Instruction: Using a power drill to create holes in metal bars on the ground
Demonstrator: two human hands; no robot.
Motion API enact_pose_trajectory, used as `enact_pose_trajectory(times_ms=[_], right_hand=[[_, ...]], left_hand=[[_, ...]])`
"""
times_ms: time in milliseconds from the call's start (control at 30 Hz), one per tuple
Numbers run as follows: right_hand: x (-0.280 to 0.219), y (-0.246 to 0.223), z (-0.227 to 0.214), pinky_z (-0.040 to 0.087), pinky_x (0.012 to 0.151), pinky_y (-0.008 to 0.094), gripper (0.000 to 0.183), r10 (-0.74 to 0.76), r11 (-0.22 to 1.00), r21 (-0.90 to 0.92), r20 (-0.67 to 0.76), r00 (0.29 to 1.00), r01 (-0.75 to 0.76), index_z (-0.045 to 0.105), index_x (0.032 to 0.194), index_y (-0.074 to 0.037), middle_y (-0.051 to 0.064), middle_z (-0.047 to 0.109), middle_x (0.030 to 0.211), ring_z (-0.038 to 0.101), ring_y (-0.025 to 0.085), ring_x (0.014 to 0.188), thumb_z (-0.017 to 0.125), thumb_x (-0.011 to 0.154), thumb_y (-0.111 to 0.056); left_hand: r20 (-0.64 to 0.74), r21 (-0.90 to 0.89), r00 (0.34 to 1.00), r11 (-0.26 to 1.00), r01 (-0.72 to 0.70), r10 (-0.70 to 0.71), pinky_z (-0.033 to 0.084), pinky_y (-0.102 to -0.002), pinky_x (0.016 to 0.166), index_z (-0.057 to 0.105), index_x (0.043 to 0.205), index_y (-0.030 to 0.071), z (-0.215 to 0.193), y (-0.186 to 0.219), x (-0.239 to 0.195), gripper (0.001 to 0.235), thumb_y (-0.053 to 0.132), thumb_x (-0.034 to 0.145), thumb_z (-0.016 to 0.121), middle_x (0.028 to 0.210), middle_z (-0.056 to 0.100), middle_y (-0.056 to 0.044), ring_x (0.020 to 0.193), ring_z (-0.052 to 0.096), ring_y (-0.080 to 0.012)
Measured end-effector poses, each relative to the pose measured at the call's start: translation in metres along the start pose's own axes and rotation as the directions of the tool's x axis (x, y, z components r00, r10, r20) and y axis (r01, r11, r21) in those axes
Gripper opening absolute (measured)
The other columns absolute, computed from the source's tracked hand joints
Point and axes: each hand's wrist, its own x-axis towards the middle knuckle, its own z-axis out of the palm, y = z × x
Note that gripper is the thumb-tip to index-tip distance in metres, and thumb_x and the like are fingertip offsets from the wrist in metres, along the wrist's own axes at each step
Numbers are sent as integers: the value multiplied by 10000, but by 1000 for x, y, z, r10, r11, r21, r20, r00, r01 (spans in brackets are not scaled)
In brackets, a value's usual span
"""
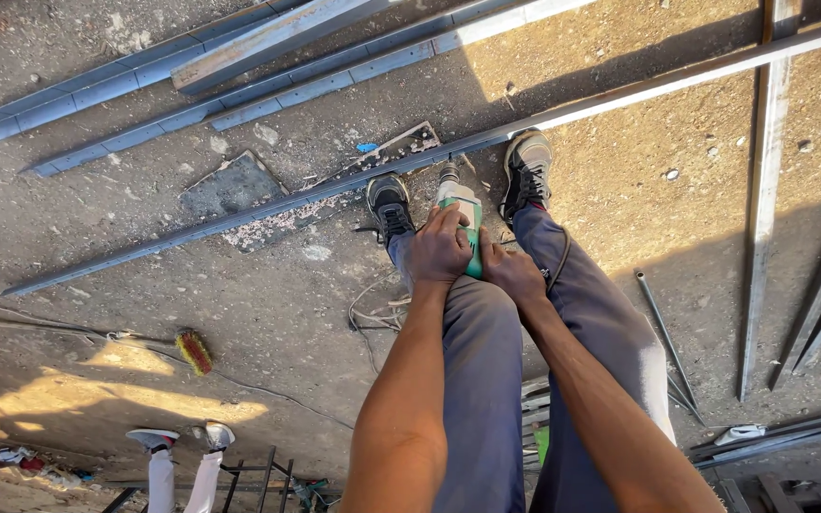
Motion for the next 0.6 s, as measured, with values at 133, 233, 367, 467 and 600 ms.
enact_pose_trajectory(times_ms=[133,233,367,467,600], right_hand=[[1,-1,1,580,506,484,758,5,1000,-23,3,1000,-5,459,1491,43,80,652,819,730,351,589,520,764,-164],[1,0,11,582,506,486,768,12,1000,-20,4,1000,-12,444,1504,36,79,645,808,730,349,586,521,768,-172],[1,2,9,574,480,477,766,-6,999,-41,-51,999,4,478,1477,48,84,642,798,721,351,568,543,748,-178],[2,3,-3,578,474,435,756,-17,997,-76,-71,997,11,498,1479,23,41,636,774,723,296,555,532,755,-192],[5,-2,-23,567,456,427,766,-20,996,-93,-107,994,10,505,1477,23,33,625,759,714,289,533,539,743,-192]], left_hand=[[-7,-4,1000,1000,-2,2,632,-556,874,573,868,308,-1,2,1,195,137,851,481,1211,725,19,1179,668,-392],[-17,-9,1000,1000,-13,13,630,-551,887,564,853,303,-1,2,3,186,137,849,482,1189,733,15,1158,678,-391],[-30,-6,999,1000,-21,21,629,-554,880,563,859,293,-4,7,3,189,124,852,477,1194,732,2,1152,675,-406],[-29,21,999,1000,-20,20,634,-538,873,567,854,300,1,6,2,181,137,854,487,1197,733,20,1154,681,-381],[-40,15,999,1000,-12,13,637,-531,856,568,843,307,-1,8,3,186,138,848,488,1202,732,33,1140,685,-389]])
